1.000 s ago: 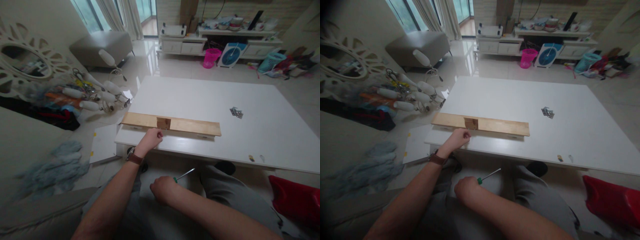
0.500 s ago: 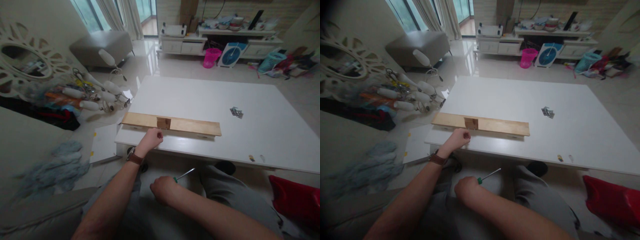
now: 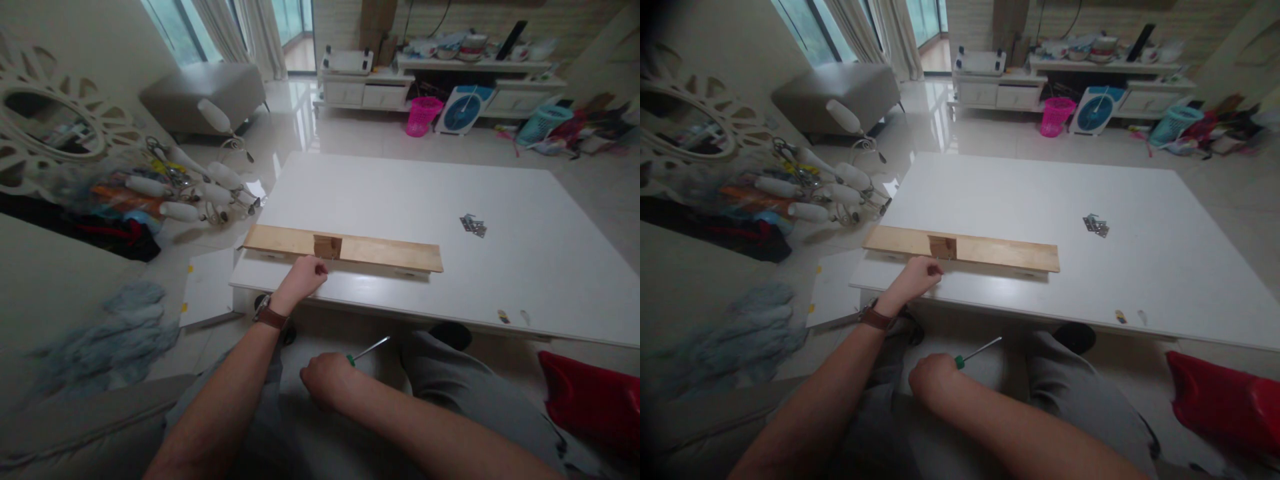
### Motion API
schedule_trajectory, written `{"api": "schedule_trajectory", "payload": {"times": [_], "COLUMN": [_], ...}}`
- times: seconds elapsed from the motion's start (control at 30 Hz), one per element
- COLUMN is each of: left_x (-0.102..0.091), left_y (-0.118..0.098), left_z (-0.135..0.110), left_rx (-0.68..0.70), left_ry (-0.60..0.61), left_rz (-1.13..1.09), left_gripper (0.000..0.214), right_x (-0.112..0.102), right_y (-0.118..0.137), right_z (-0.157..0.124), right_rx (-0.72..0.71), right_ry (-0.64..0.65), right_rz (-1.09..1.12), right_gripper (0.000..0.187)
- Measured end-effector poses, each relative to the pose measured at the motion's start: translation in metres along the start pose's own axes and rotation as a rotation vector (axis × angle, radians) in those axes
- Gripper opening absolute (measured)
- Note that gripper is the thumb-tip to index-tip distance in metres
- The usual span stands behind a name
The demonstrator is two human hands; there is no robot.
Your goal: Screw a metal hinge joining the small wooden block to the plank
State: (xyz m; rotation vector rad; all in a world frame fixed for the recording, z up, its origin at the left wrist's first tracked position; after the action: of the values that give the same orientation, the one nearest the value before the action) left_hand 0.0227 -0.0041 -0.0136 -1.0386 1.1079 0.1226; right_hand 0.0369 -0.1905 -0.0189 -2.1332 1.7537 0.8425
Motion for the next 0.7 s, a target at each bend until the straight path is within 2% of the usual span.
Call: {"api": "schedule_trajectory", "payload": {"times": [0.33,0.7], "left_x": [0.0068,0.0037], "left_y": [0.0052,0.0020], "left_z": [0.0004,0.0015], "left_rx": [-0.022,-0.035], "left_ry": [0.039,0.038], "left_rz": [-0.038,-0.039], "left_gripper": [0.016,0.011], "right_x": [0.0003,-0.0007], "right_y": [-0.0006,-0.0001], "right_z": [-0.0008,-0.0011], "right_rx": [-0.015,-0.001], "right_ry": [0.003,0.004], "right_rz": [0.022,0.029], "right_gripper": [0.033,0.033]}}
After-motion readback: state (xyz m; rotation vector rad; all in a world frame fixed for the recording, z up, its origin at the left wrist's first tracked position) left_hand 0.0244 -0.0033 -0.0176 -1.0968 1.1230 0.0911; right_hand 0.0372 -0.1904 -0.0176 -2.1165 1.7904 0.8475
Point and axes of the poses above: each hand's wrist, its own z-axis towards the middle knuckle, its own x-axis out of the palm, y = z × x, the point moved 5 cm from there along z, towards the middle knuckle, and after that the axes turned 15 degrees about x, right-handed, at the moved point
